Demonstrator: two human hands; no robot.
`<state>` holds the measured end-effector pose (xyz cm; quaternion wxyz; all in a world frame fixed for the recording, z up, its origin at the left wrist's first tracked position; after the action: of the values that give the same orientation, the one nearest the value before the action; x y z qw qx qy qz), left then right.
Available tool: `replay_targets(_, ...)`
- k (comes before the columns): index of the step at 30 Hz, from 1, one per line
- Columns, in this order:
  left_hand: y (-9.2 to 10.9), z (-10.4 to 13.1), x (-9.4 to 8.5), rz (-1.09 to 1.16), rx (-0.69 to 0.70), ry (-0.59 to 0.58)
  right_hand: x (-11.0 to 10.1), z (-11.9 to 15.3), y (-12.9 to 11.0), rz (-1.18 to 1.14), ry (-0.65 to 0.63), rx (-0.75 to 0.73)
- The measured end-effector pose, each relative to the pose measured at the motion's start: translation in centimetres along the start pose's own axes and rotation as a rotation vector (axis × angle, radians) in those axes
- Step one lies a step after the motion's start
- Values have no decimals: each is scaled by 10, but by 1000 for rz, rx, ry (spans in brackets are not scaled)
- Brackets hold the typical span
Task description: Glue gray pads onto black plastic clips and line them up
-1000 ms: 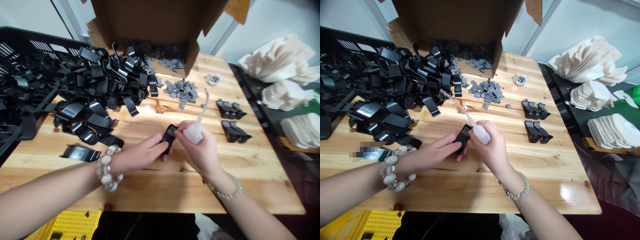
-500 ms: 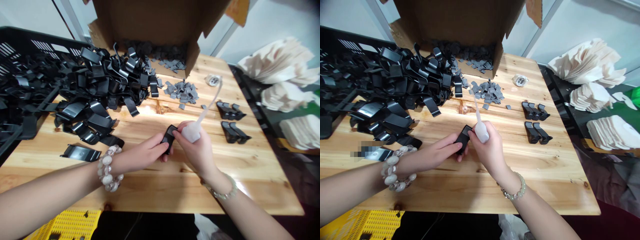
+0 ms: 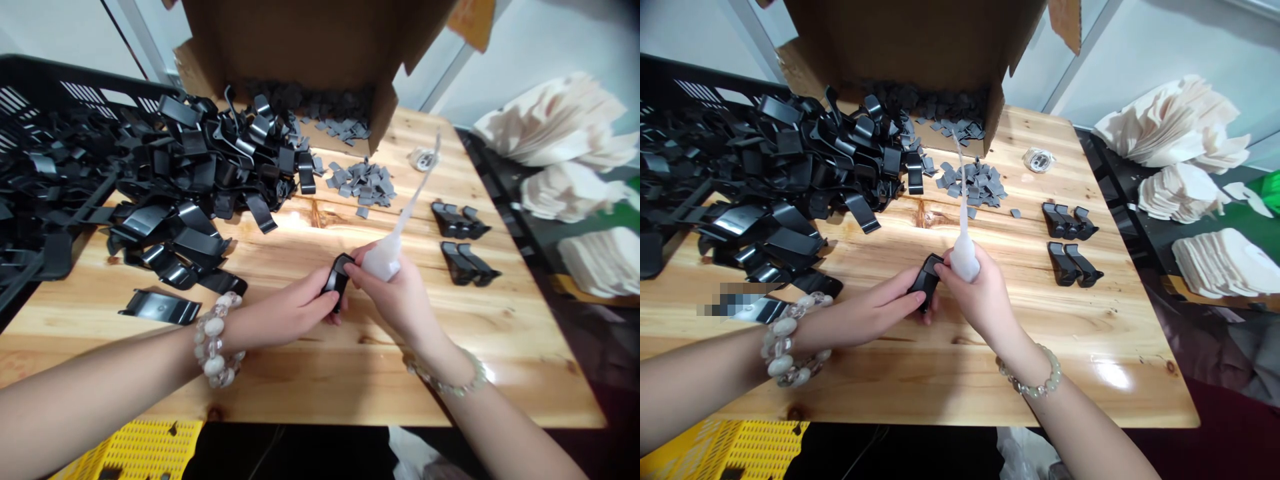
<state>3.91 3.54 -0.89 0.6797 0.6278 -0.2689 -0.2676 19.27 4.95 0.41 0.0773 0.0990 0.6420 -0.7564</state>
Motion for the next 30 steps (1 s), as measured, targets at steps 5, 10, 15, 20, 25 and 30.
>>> replay_targets(5,2,-1,-2,-27,21,3,1,0,1,-1,1,-1)
replay_targets(10,-8,-4,-3,138,60,107,6,4,4,-43,-67,17)
replay_targets(15,-17,-5,-2,356,-24,209,13,9,8,-7,-130,16)
replay_targets(20,-11,-7,-3,396,-71,266,13,6,10,-186,-214,97)
replay_targets(25,-10,-10,-6,438,-106,286,9,0,11,-365,-302,149)
replay_targets(30,-9,-10,-6,447,-122,294,8,-2,11,-422,-343,190)
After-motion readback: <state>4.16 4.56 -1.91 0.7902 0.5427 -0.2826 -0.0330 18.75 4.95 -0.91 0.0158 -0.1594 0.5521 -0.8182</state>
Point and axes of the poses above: each hand's wrist, its own z-axis away from the middle knuckle, its own x-axis out of the palm, y = z × x, the point moved 3 cm from there along -z, towards the middle knuckle, and after that the axes turned 6 degrees about x, right-handed, at the moved point
